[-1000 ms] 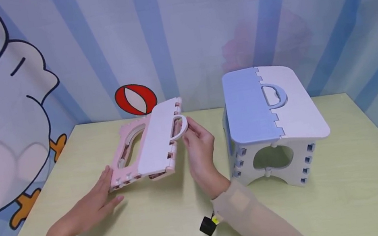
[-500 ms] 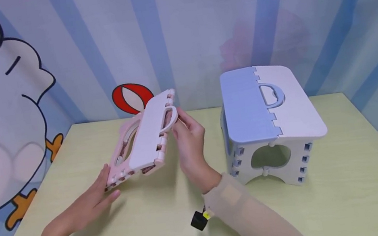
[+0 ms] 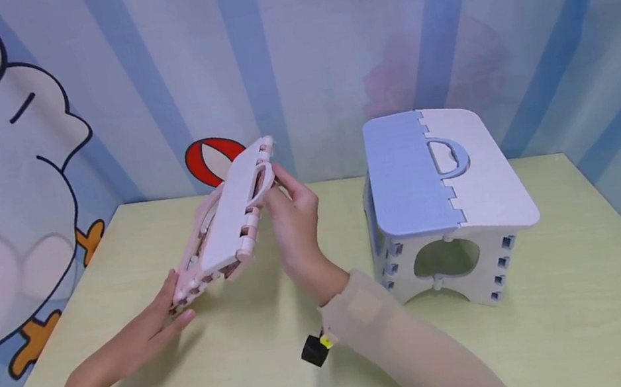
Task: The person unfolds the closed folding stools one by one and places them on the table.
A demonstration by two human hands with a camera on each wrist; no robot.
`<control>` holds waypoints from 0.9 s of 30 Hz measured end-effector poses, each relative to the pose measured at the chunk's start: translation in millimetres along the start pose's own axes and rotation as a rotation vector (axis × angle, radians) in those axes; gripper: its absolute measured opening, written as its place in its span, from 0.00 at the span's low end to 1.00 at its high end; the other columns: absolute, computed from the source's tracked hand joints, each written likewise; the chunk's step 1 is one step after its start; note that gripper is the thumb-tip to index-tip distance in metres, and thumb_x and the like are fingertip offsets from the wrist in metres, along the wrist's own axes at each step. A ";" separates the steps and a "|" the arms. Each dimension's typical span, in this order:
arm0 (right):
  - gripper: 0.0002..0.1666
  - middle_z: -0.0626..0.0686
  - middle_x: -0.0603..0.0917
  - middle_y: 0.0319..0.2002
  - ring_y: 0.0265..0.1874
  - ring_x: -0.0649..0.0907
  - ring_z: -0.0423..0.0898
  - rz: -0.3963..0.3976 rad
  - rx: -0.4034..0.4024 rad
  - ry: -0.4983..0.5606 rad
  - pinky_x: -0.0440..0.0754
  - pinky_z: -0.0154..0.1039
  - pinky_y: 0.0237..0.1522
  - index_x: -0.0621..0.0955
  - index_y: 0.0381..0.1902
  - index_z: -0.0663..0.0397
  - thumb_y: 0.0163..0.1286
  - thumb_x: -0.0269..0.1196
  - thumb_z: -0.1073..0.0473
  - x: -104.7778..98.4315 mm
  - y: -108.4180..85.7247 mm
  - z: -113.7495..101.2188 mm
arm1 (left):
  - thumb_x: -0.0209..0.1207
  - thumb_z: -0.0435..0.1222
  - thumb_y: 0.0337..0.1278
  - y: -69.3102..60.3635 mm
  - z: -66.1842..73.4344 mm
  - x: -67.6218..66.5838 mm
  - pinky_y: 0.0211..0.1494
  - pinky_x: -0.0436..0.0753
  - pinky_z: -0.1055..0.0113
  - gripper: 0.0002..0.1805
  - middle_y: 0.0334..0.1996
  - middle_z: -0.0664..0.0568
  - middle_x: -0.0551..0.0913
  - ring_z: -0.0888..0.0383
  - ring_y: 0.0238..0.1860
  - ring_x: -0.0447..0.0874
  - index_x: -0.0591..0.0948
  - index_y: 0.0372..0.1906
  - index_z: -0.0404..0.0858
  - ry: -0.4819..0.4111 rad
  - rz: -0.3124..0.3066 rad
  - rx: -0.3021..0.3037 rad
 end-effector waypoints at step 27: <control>0.33 0.58 0.67 0.72 0.68 0.72 0.48 -0.147 -0.046 -0.206 0.75 0.36 0.59 0.62 0.74 0.67 0.74 0.54 0.68 37.6 7.9 -9.0 | 0.44 0.49 0.79 1.2 -11.4 -5.1 0.73 0.48 0.36 0.43 0.78 0.36 0.34 0.36 0.77 0.35 0.32 0.79 0.39 -0.183 0.001 0.025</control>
Point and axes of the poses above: each hand's wrist, its own y-axis towards the middle knuckle, its own x-axis out of the palm, z = x × y, the point moved 1 cm from there along y, towards the middle knuckle
